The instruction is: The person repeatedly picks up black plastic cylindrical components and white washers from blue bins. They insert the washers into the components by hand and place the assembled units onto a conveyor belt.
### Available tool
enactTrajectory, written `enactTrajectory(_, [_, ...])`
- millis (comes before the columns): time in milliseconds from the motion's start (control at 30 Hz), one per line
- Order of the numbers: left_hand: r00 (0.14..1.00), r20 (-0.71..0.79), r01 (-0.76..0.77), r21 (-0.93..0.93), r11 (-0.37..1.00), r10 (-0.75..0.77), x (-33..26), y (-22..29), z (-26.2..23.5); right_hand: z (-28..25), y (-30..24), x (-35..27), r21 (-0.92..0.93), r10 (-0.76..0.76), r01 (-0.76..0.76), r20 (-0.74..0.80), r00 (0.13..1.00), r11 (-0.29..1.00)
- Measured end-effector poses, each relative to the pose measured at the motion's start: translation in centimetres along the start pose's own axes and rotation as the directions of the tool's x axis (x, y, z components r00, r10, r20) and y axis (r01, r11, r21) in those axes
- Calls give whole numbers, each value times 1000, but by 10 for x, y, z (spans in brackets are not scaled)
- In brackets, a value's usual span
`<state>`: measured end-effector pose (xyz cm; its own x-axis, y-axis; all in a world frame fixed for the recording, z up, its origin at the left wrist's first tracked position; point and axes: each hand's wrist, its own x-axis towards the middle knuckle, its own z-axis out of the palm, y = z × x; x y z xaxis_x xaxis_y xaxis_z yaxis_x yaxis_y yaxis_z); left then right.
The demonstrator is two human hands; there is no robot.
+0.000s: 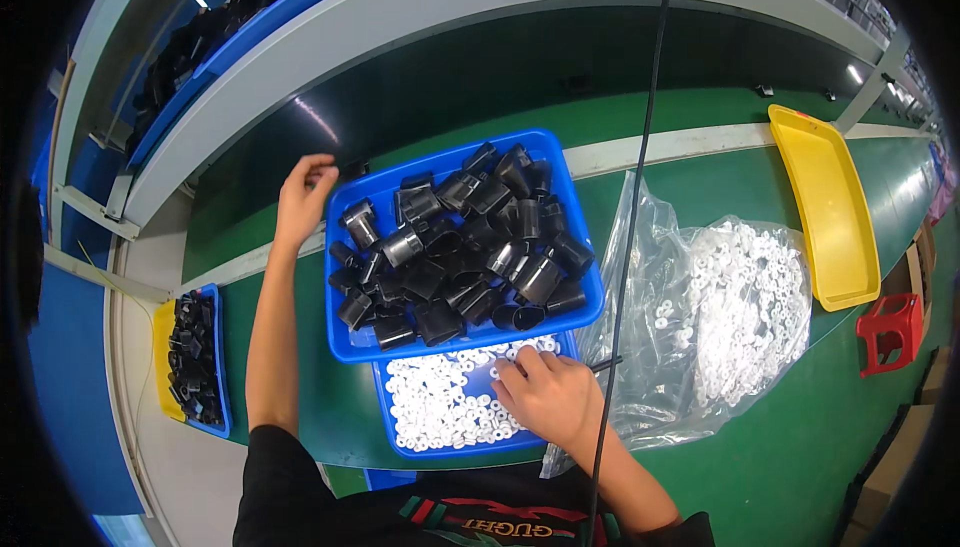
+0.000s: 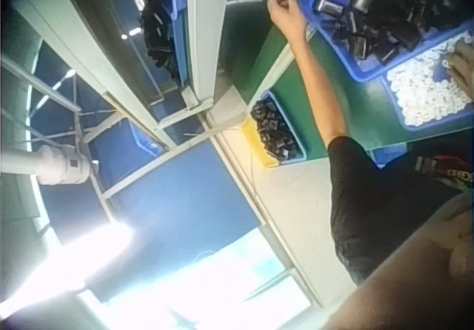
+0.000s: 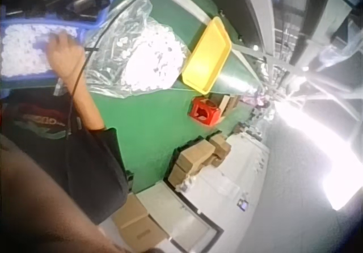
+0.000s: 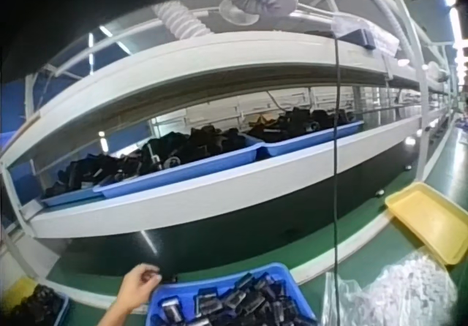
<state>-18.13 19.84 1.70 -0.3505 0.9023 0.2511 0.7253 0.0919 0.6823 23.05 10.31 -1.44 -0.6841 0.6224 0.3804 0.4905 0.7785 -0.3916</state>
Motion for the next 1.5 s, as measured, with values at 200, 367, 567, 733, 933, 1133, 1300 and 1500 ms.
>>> enactTrajectory(200, [959, 199, -246, 238, 939, 201, -74, 51, -9, 4, 0, 1, -5, -18, 18, 24, 1000, 1000])
enactTrajectory(367, [973, 233, -48, 208, 977, -2, -73, 54, -14, 4, -3, 3, -6, 0, 0, 19, 1000, 1000])
enactTrajectory(567, [940, 340, -87, 184, 979, 19, -66, 56, -16, 3, -2, 4, -31, -32, 33, 35, 999, 999])
enactTrajectory(733, [941, 339, -70, 144, 987, 17, -66, 53, -14, 6, -2, 3, -39, -22, 23, 19, 1000, 999])
enactTrajectory(933, [947, 322, -54, 130, 990, 9, -69, 50, -15, 0, -4, 6, -42, -23, 27, 83, 996, 999])
enactTrajectory(1133, [942, 334, -27, 17, 999, 19, -72, 54, -20, 2, -5, 7, 31, 8, -8, 16, 1000, 999])
enactTrajectory(1300, [952, 304, -30, 5, 1000, 27, -77, 65, -22, 2, -5, 7, 15, 14, -15, 29, 999, 1000])
enactTrajectory(1500, [953, 290, -84, -20, 996, 87, -77, 71, -22, 3, -3, 6, 15, 7, -8, 24, 1000, 1000])
